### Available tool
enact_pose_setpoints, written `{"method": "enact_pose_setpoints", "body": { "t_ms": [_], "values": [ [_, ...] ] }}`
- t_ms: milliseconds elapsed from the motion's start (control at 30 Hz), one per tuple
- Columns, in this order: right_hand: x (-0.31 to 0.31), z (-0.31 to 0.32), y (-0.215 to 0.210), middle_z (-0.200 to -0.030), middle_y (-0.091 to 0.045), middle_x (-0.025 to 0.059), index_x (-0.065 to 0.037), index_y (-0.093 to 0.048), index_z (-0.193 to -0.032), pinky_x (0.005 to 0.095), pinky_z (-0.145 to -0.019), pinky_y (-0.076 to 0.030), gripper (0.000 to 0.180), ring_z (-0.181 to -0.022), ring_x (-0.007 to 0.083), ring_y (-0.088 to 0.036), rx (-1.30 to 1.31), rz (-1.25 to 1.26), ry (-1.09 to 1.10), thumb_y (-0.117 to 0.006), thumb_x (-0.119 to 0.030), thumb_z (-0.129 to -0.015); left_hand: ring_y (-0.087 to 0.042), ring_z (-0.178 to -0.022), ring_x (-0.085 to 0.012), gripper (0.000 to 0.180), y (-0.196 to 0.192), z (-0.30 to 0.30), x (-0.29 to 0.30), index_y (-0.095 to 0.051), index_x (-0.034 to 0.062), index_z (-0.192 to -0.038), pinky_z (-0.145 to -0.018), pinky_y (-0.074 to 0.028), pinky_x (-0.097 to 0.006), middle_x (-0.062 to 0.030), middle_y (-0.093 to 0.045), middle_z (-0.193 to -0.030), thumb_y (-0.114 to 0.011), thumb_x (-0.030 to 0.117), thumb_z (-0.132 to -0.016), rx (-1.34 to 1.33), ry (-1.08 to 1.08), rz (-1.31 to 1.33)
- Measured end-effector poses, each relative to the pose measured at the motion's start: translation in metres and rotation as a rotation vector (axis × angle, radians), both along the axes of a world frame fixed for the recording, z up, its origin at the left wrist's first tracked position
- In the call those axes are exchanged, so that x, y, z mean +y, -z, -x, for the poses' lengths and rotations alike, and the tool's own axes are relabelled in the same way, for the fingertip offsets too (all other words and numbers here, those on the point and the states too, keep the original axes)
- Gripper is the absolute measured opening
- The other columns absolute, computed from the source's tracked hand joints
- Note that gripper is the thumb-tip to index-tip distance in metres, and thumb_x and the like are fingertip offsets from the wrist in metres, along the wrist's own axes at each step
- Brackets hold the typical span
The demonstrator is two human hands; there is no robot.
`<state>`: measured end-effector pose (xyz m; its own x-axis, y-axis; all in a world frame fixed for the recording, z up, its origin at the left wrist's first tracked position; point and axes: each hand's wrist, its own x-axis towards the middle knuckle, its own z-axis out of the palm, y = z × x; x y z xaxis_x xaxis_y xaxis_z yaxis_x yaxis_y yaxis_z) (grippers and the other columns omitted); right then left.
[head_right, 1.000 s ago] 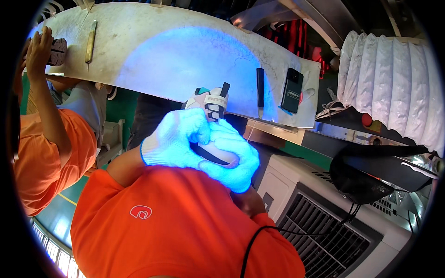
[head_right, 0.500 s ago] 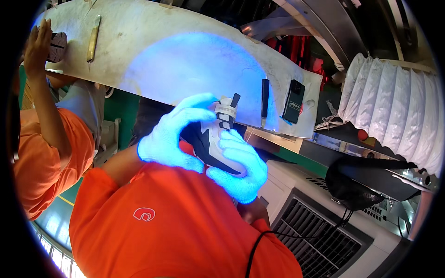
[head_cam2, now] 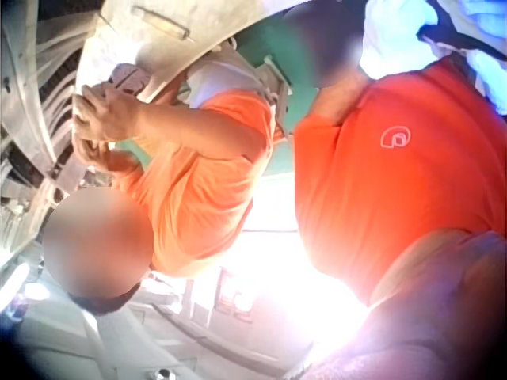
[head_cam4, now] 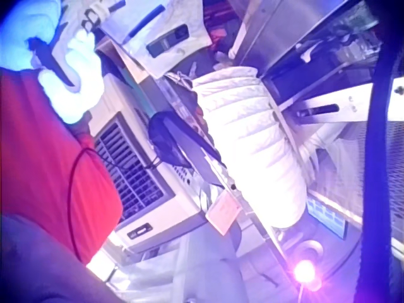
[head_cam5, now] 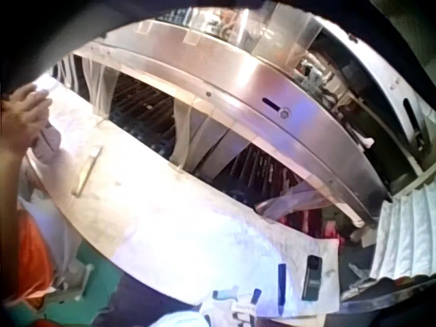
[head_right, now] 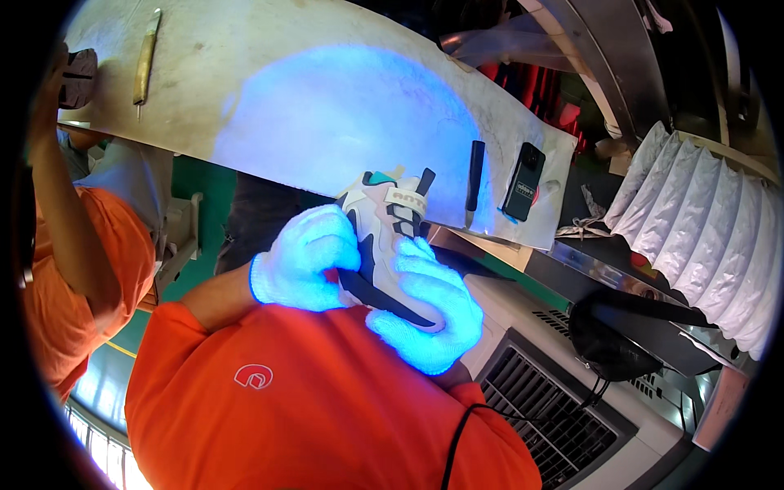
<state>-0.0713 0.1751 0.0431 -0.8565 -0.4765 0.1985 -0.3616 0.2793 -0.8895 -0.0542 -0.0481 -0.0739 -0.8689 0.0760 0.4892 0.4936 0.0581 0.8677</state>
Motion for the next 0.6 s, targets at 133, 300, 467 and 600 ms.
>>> {"method": "enact_pose_setpoints", "body": {
  "t_ms": [133, 300, 467, 600],
  "values": [
    [0.015, 0.008, 0.014, -0.127, -0.077, 0.0292, 0.004, -0.070, -0.120, 0.0653, -0.120, -0.053, 0.058, -0.127, 0.0472, -0.075, -0.025, 0.093, 0.039, -0.100, -0.022, -0.077, -0.065, -0.084, -0.0340, 0.047, -0.014, 0.022, -0.004, -0.070, 0.0132, -0.092, -0.075, -0.053, -0.045, -0.0077, -0.063, -0.091, -0.103, 0.030, -0.063, -0.069, 0.117, 0.047],
    [0.024, 0.029, 0.056, -0.131, -0.078, 0.0247, 0.004, -0.072, -0.127, 0.0648, -0.120, -0.052, 0.062, -0.133, 0.0447, -0.073, -0.195, 0.554, 0.102, -0.102, -0.028, -0.084, -0.070, -0.091, -0.0379, 0.045, -0.062, 0.036, -0.005, -0.069, 0.0110, -0.091, -0.081, -0.056, -0.049, -0.0120, -0.068, -0.097, -0.101, 0.032, -0.066, -0.250, 0.094, 0.442],
    [0.023, 0.067, 0.124, -0.148, -0.073, 0.0224, 0.003, -0.071, -0.144, 0.0452, -0.119, -0.054, 0.083, -0.139, 0.0358, -0.071, -0.190, 0.133, -0.082, -0.106, -0.028, -0.075, -0.072, -0.101, -0.0401, 0.046, -0.067, 0.051, -0.004, -0.067, 0.0079, -0.093, -0.086, -0.058, -0.051, -0.0157, -0.071, -0.103, -0.098, 0.029, -0.067, -0.175, -0.056, 0.943],
    [0.020, 0.080, 0.121, -0.150, -0.072, 0.0218, -0.002, -0.071, -0.148, 0.0420, -0.115, -0.057, 0.087, -0.136, 0.0361, -0.072, -0.099, 0.016, -0.168, -0.106, -0.024, -0.072, -0.072, -0.094, -0.0389, 0.045, -0.064, 0.050, 0.002, -0.068, 0.0092, -0.094, -0.078, -0.058, -0.049, -0.0138, -0.072, -0.099, -0.099, 0.028, -0.067, -0.149, -0.071, 1.004]
  ]
}}
